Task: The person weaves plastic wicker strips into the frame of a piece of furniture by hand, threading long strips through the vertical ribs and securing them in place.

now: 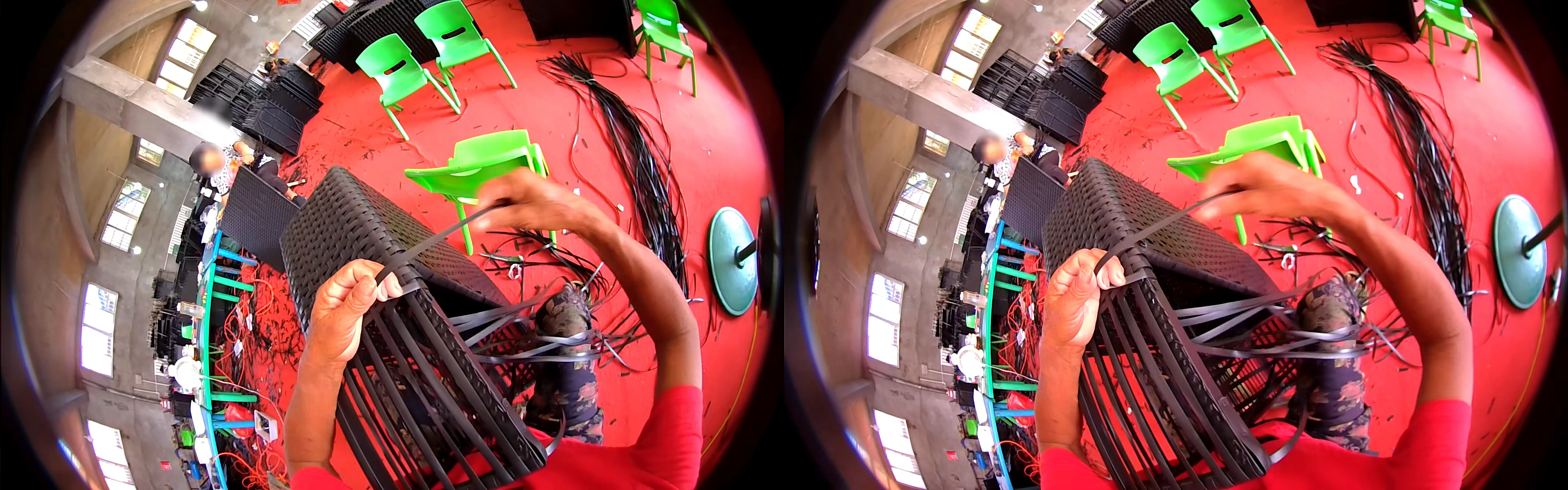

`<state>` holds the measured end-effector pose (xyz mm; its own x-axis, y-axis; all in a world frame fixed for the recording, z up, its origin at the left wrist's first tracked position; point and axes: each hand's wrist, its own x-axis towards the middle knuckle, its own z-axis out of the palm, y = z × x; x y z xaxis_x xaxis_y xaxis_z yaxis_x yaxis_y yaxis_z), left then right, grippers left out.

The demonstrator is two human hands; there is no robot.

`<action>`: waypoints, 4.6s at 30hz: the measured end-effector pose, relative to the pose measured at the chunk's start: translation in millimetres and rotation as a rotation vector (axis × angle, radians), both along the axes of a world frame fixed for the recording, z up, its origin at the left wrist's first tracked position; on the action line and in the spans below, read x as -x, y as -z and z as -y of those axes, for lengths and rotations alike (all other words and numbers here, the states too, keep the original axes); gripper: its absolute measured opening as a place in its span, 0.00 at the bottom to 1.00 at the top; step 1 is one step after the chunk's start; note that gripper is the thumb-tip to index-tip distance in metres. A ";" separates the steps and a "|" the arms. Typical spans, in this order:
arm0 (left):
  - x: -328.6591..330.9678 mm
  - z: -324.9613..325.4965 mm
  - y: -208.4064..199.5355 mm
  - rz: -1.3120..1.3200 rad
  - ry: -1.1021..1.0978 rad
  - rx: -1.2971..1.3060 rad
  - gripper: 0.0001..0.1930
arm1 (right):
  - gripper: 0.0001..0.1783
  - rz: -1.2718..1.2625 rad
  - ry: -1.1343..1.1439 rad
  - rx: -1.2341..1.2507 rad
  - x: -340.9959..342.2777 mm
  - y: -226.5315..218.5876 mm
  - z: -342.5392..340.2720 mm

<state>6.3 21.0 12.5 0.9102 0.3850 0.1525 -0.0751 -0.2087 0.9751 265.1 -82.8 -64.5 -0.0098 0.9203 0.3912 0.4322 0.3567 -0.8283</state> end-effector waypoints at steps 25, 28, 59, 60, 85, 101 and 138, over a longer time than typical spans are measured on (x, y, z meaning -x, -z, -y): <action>10.0 6.8 -7.2 -0.104 -0.035 -0.491 0.13 | 0.20 -1.210 1.340 0.466 -121.5 388.9 580.5; 11.4 8.5 -8.5 -0.145 -0.037 -0.499 0.13 | 0.12 -1.293 1.238 0.492 -108.2 369.9 585.6; 9.6 16.4 -20.6 -0.128 0.063 -0.747 0.11 | 0.22 -1.104 1.242 0.004 -170.7 270.8 362.1; 8.6 16.4 -21.3 -0.128 0.057 -0.719 0.11 | 0.20 -0.949 1.215 -0.036 -146.8 207.5 313.1; 17.5 7.9 -9.9 -0.140 -0.089 -0.205 0.22 | 0.17 0.793 0.285 -0.239 -0.1 -31.4 64.6; 23.9 -1.7 7.8 -0.005 -0.121 -0.247 0.21 | 0.12 -0.159 -0.333 -0.217 135.5 -121.8 -29.9; 24.4 25.8 -2.0 -0.009 -0.483 -1.194 0.07 | 0.16 0.414 0.030 0.041 111.4 -76.8 -13.3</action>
